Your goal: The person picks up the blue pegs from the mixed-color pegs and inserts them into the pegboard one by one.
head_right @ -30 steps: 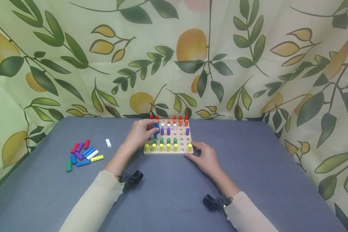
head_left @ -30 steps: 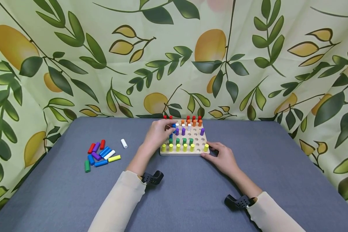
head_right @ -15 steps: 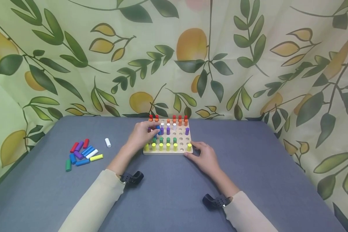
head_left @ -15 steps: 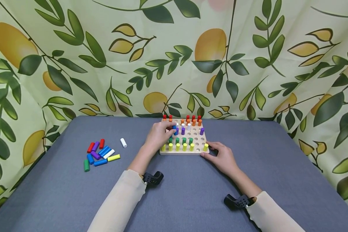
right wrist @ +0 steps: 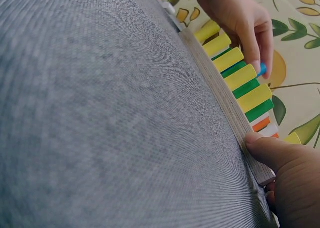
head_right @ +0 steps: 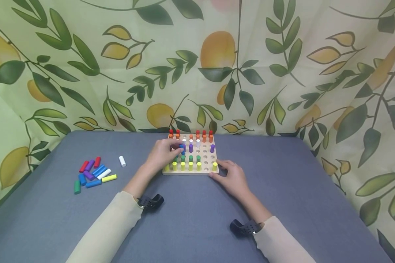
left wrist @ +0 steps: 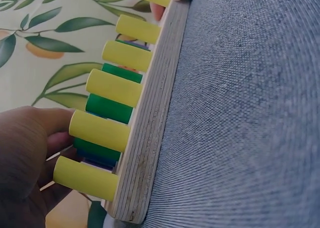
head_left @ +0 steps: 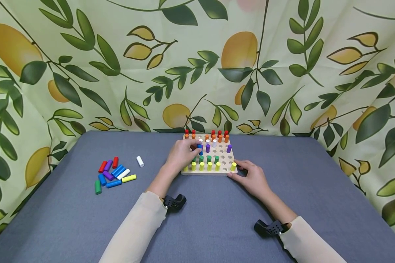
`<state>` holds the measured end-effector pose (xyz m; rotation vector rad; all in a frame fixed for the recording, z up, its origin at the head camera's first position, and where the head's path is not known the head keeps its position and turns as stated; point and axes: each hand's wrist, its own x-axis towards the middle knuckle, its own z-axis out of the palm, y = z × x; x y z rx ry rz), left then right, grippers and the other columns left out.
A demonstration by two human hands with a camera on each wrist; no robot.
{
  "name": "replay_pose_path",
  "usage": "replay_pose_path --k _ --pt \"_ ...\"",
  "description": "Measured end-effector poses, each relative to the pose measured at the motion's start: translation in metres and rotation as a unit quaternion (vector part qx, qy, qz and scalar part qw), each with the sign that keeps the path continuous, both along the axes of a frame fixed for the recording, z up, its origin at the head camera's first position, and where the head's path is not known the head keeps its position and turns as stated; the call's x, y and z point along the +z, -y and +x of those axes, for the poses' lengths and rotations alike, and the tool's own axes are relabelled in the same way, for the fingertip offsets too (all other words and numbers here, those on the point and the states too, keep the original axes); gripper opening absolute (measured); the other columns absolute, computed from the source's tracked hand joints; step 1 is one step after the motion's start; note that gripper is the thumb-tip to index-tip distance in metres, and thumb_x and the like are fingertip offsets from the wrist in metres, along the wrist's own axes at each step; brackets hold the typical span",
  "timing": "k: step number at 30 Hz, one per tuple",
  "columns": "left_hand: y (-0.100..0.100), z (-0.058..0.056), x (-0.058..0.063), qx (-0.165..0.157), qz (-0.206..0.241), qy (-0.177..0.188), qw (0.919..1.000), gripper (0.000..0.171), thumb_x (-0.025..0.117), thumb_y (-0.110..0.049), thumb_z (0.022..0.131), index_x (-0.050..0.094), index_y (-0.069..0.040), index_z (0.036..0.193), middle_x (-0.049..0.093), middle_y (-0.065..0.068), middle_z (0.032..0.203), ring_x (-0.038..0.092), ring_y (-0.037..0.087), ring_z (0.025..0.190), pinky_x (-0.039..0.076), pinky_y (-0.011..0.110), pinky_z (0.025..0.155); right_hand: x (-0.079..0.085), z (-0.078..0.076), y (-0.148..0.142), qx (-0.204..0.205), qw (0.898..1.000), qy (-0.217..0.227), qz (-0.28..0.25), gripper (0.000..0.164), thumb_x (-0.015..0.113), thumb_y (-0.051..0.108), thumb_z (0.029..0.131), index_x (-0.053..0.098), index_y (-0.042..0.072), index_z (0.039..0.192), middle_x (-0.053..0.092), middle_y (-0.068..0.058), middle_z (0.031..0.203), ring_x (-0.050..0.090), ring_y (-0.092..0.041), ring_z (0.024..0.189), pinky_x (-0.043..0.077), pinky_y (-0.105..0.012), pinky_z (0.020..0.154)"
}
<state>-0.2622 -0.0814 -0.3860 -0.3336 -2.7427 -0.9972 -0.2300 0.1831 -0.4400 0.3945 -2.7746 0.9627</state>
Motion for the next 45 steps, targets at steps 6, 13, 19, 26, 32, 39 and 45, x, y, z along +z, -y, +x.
replay_pose_path --k 6,13,19,26,32,39,45 --pt "-0.0011 -0.0017 -0.0031 -0.004 0.004 0.023 0.9997 0.026 0.072 -0.021 0.095 0.075 -0.016 0.120 0.076 0.006 0.116 0.068 0.018 0.096 0.056 0.039 0.083 0.0008 0.0002 -0.0006 0.002 1.000 -0.004 -0.003 0.061 0.082 0.035 0.084 0.065 0.006 0.135 0.070 -0.017 0.124 0.065 -0.029 0.107 0.051 -0.050 0.090" --pt "-0.0007 -0.0032 -0.0063 -0.006 -0.007 0.021 0.9997 0.027 0.073 -0.021 0.094 0.075 -0.018 0.121 0.075 0.003 0.118 0.069 0.018 0.099 0.056 0.039 0.087 0.0013 -0.0001 -0.0002 0.002 1.000 -0.006 -0.003 0.061 0.082 0.035 0.084 0.065 0.006 0.135 0.070 -0.016 0.124 0.065 -0.029 0.108 0.051 -0.050 0.090" --pt "-0.0006 -0.0033 -0.0073 -0.005 -0.017 0.022 0.9996 0.027 0.073 -0.021 0.094 0.076 -0.019 0.121 0.074 0.002 0.124 0.068 0.016 0.105 0.055 0.038 0.088 0.0002 0.0001 -0.0005 0.001 1.000 -0.007 -0.003 0.060 0.082 0.035 0.084 0.065 0.006 0.134 0.070 -0.016 0.124 0.066 -0.030 0.109 0.051 -0.051 0.090" --pt "-0.0020 -0.0043 -0.0069 -0.003 -0.030 0.032 0.9990 0.027 0.073 -0.024 0.094 0.076 -0.020 0.122 0.073 0.002 0.126 0.068 0.017 0.112 0.055 0.038 0.090 -0.0001 0.0007 -0.0004 0.001 1.000 -0.002 -0.004 0.061 0.082 0.035 0.084 0.065 0.005 0.135 0.069 -0.017 0.126 0.066 -0.031 0.112 0.051 -0.052 0.092" --pt "-0.0039 -0.0035 -0.0059 0.002 -0.043 0.027 0.9987 0.027 0.073 -0.023 0.094 0.076 -0.020 0.120 0.073 0.003 0.125 0.068 0.020 0.117 0.055 0.041 0.096 0.0002 0.0010 0.0002 0.000 1.000 0.004 -0.008 0.061 0.082 0.035 0.085 0.065 0.006 0.135 0.069 -0.017 0.127 0.065 -0.032 0.114 0.051 -0.052 0.093" --pt "-0.0053 -0.0021 -0.0059 0.003 -0.048 0.023 0.9986 0.025 0.074 -0.020 0.093 0.077 -0.017 0.118 0.074 0.004 0.124 0.069 0.020 0.116 0.055 0.041 0.099 0.0006 0.0010 0.0002 -0.001 1.000 0.004 -0.008 0.061 0.081 0.036 0.085 0.064 0.006 0.135 0.069 -0.017 0.128 0.065 -0.032 0.115 0.051 -0.053 0.095" --pt "-0.0055 -0.0022 -0.0073 0.000 -0.036 0.023 0.9991 0.022 0.075 -0.018 0.092 0.079 -0.015 0.113 0.076 0.003 0.116 0.069 0.017 0.104 0.056 0.038 0.093 0.0008 0.0018 -0.0002 0.001 1.000 0.002 -0.008 0.061 0.081 0.035 0.085 0.064 0.005 0.135 0.069 -0.018 0.128 0.064 -0.034 0.117 0.050 -0.054 0.096"
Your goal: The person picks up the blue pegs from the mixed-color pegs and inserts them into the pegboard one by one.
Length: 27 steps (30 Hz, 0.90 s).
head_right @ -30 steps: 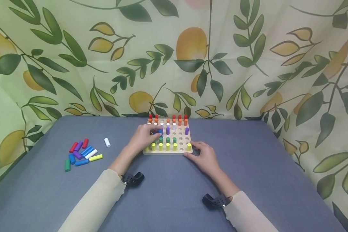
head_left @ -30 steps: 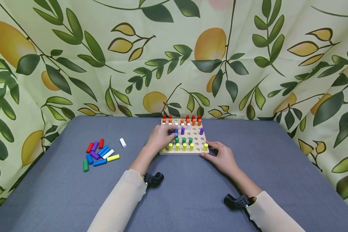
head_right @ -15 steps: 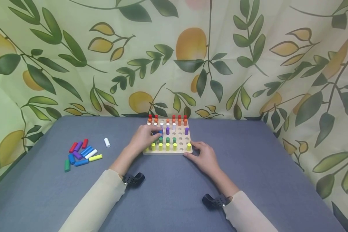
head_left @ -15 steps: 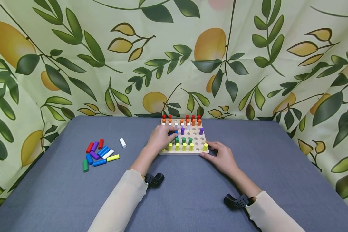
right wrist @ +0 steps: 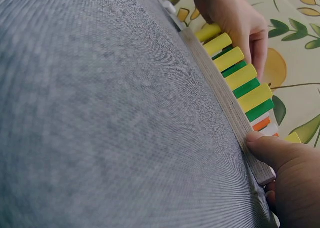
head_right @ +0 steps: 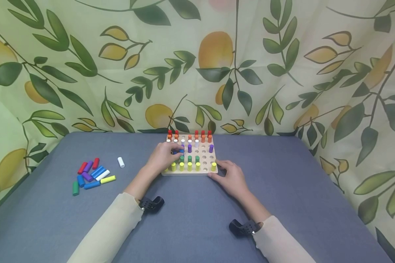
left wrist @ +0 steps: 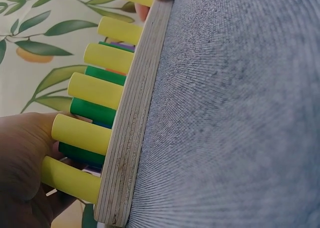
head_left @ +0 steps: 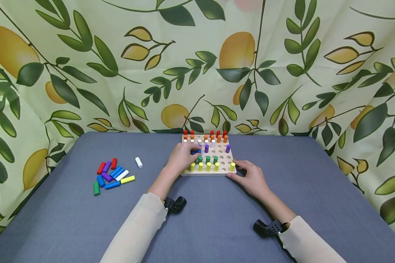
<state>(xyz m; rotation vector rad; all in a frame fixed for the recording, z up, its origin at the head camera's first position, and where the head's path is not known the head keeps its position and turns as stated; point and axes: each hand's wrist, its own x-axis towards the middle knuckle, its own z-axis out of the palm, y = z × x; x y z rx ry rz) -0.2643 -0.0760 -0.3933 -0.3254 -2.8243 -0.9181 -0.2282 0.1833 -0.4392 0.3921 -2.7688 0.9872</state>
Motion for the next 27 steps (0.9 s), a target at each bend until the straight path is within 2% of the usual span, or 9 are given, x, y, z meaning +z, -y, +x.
replay_pose_path --k 5,13,20,27 --pt "0.0006 0.0002 -0.0005 0.005 0.006 0.009 0.9999 0.022 0.074 -0.018 0.093 0.078 -0.015 0.114 0.076 0.003 0.116 0.068 0.017 0.101 0.056 0.038 0.090 0.0002 0.0000 0.0008 0.000 1.000 0.002 0.000 0.061 0.081 0.035 0.085 0.064 0.005 0.136 0.069 -0.017 0.127 0.064 -0.033 0.116 0.050 -0.053 0.095" --pt "0.0001 0.0008 0.0021 -0.002 -0.018 0.023 0.9996 0.023 0.072 -0.021 0.095 0.078 -0.015 0.116 0.075 0.004 0.122 0.067 0.018 0.107 0.055 0.039 0.091 -0.0003 0.0002 0.0002 0.001 1.000 0.001 0.001 0.060 0.081 0.035 0.086 0.064 0.005 0.136 0.069 -0.017 0.126 0.065 -0.031 0.113 0.051 -0.052 0.093" --pt "0.0014 -0.0001 0.0035 -0.008 -0.020 0.033 0.9992 0.024 0.071 -0.022 0.095 0.077 -0.016 0.117 0.075 0.004 0.121 0.065 0.016 0.098 0.053 0.035 0.082 -0.0003 0.0005 -0.0006 0.003 1.000 0.004 0.000 0.060 0.080 0.035 0.086 0.064 0.006 0.136 0.069 -0.017 0.127 0.064 -0.031 0.113 0.051 -0.052 0.093" --pt "0.0039 0.0008 0.0054 -0.014 -0.015 0.040 0.9990 0.024 0.070 -0.022 0.096 0.077 -0.016 0.118 0.074 0.005 0.120 0.062 0.017 0.094 0.053 0.034 0.080 -0.0005 -0.0004 -0.0005 0.003 1.000 0.002 0.002 0.060 0.081 0.035 0.086 0.064 0.006 0.136 0.069 -0.017 0.126 0.064 -0.030 0.111 0.051 -0.051 0.092"
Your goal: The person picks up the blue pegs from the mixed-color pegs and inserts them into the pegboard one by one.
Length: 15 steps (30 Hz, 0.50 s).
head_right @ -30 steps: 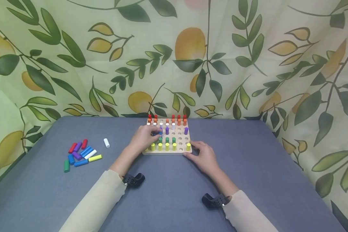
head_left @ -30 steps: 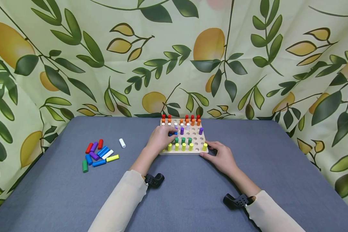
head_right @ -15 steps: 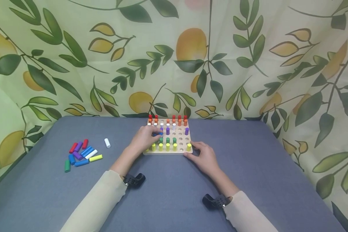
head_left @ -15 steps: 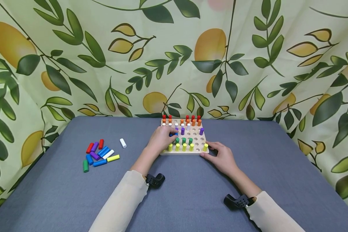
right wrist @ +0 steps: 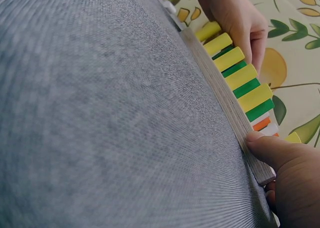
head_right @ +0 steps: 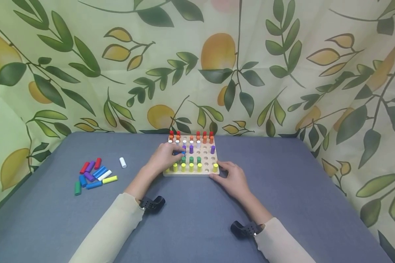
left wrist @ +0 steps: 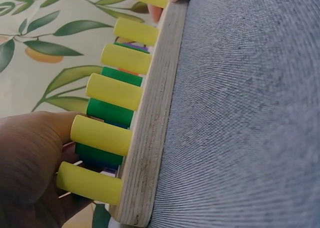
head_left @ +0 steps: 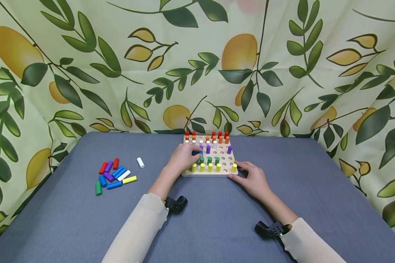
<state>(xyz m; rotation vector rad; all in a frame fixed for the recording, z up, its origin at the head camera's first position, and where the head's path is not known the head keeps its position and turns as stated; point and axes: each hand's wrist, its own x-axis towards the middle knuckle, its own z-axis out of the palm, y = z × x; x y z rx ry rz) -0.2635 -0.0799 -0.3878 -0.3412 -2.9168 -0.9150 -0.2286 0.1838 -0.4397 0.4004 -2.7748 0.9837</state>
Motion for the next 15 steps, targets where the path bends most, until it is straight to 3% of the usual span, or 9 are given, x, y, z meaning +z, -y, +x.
replay_pose_path --k 7,15 --pt "0.0030 0.0011 0.0046 -0.007 0.007 0.005 0.9999 0.022 0.070 -0.022 0.096 0.078 -0.015 0.115 0.075 0.004 0.118 0.066 0.017 0.104 0.055 0.040 0.092 0.0013 -0.0002 -0.0005 0.000 1.000 -0.004 -0.001 0.060 0.081 0.036 0.086 0.065 0.006 0.135 0.069 -0.017 0.127 0.065 -0.030 0.112 0.051 -0.052 0.093" --pt "0.0083 0.0065 0.0081 0.007 0.026 0.020 0.9994 0.022 0.069 -0.025 0.097 0.078 -0.014 0.113 0.074 0.003 0.120 0.066 0.019 0.111 0.054 0.044 0.099 0.0010 0.0010 -0.0002 0.003 1.000 -0.005 -0.006 0.059 0.081 0.035 0.085 0.065 0.006 0.134 0.070 -0.016 0.126 0.065 -0.029 0.110 0.051 -0.050 0.091"
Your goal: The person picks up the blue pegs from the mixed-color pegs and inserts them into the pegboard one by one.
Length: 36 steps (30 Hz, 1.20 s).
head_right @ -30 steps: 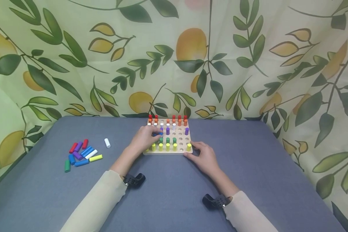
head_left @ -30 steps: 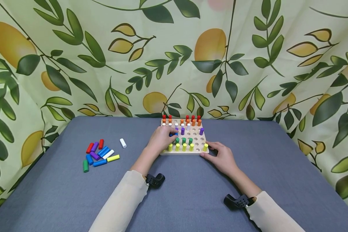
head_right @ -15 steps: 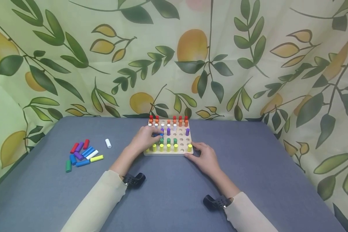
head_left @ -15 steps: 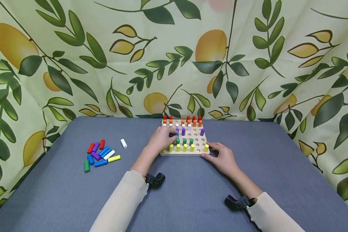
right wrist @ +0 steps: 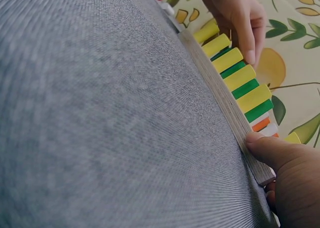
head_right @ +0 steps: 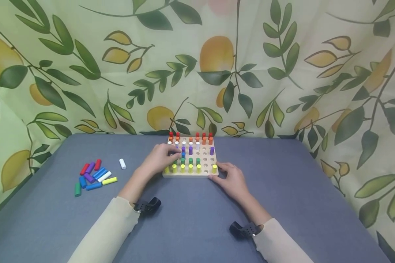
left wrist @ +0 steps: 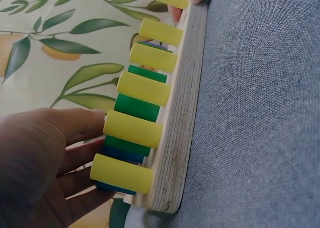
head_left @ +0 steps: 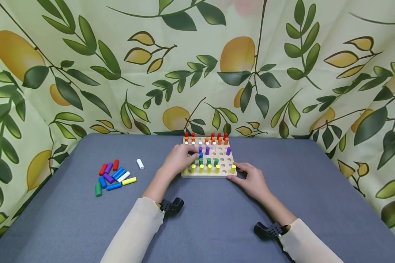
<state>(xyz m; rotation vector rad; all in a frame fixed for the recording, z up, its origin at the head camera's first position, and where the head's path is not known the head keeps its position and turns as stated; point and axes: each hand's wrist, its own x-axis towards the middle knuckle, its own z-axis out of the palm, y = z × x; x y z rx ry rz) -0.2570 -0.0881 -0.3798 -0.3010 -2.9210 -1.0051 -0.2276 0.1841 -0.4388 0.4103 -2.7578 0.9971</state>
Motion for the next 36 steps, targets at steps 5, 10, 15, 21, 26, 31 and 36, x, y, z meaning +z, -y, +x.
replay_pose_path --k 5,10,15,21,26,31,36 --pt "0.005 0.006 0.000 0.007 -0.008 -0.015 0.9998 0.022 0.068 -0.026 0.097 0.078 -0.014 0.114 0.074 0.004 0.122 0.067 0.019 0.111 0.054 0.042 0.097 -0.003 0.000 0.002 -0.001 1.000 -0.001 -0.001 0.059 0.081 0.035 0.085 0.065 0.007 0.135 0.070 -0.016 0.125 0.065 -0.029 0.110 0.051 -0.050 0.091" --pt "0.012 0.014 0.003 0.006 -0.017 -0.030 0.9994 0.020 0.068 -0.025 0.098 0.079 -0.014 0.111 0.074 0.005 0.123 0.064 0.020 0.102 0.050 0.036 0.080 -0.003 0.001 0.002 0.000 1.000 0.000 -0.008 0.059 0.081 0.034 0.085 0.065 0.005 0.135 0.069 -0.017 0.126 0.065 -0.030 0.111 0.051 -0.050 0.092" --pt "0.018 0.021 0.009 0.003 -0.026 -0.043 0.9987 0.021 0.068 -0.024 0.097 0.078 -0.013 0.111 0.075 0.005 0.118 0.067 0.022 0.104 0.053 0.038 0.084 -0.003 0.003 -0.003 -0.009 1.000 -0.003 -0.009 0.060 0.081 0.033 0.086 0.064 0.004 0.135 0.069 -0.018 0.127 0.065 -0.031 0.112 0.051 -0.051 0.093" --pt "0.030 0.033 0.020 0.003 -0.039 -0.048 0.9981 0.022 0.067 -0.025 0.098 0.077 -0.013 0.114 0.075 0.005 0.119 0.067 0.024 0.118 0.053 0.047 0.101 -0.003 0.002 -0.010 -0.016 1.000 -0.006 -0.007 0.060 0.081 0.034 0.086 0.064 0.003 0.135 0.068 -0.020 0.128 0.065 -0.033 0.113 0.051 -0.052 0.093" --pt "0.050 0.045 0.025 0.013 -0.052 -0.046 0.9975 0.024 0.066 -0.026 0.099 0.077 -0.012 0.115 0.074 0.006 0.119 0.067 0.026 0.118 0.053 0.049 0.100 -0.004 0.000 -0.007 -0.013 1.000 -0.005 0.001 0.060 0.081 0.035 0.086 0.065 0.004 0.135 0.069 -0.019 0.126 0.065 -0.031 0.110 0.051 -0.051 0.092" --pt "0.074 0.059 0.027 0.025 -0.066 -0.054 0.9960 0.024 0.066 -0.026 0.099 0.077 -0.011 0.115 0.075 0.007 0.118 0.068 0.028 0.114 0.054 0.050 0.096 -0.004 -0.001 -0.002 0.000 1.000 -0.008 -0.002 0.059 0.081 0.034 0.086 0.065 0.004 0.134 0.070 -0.018 0.125 0.066 -0.029 0.108 0.051 -0.049 0.090" --pt "0.098 0.071 0.025 0.034 -0.079 -0.072 0.9937 0.024 0.067 -0.024 0.098 0.077 -0.009 0.114 0.075 0.010 0.116 0.069 0.031 0.112 0.055 0.052 0.095 -0.003 -0.001 -0.001 0.004 1.000 -0.010 -0.001 0.059 0.081 0.033 0.086 0.065 0.004 0.134 0.070 -0.018 0.125 0.066 -0.030 0.108 0.051 -0.051 0.091"
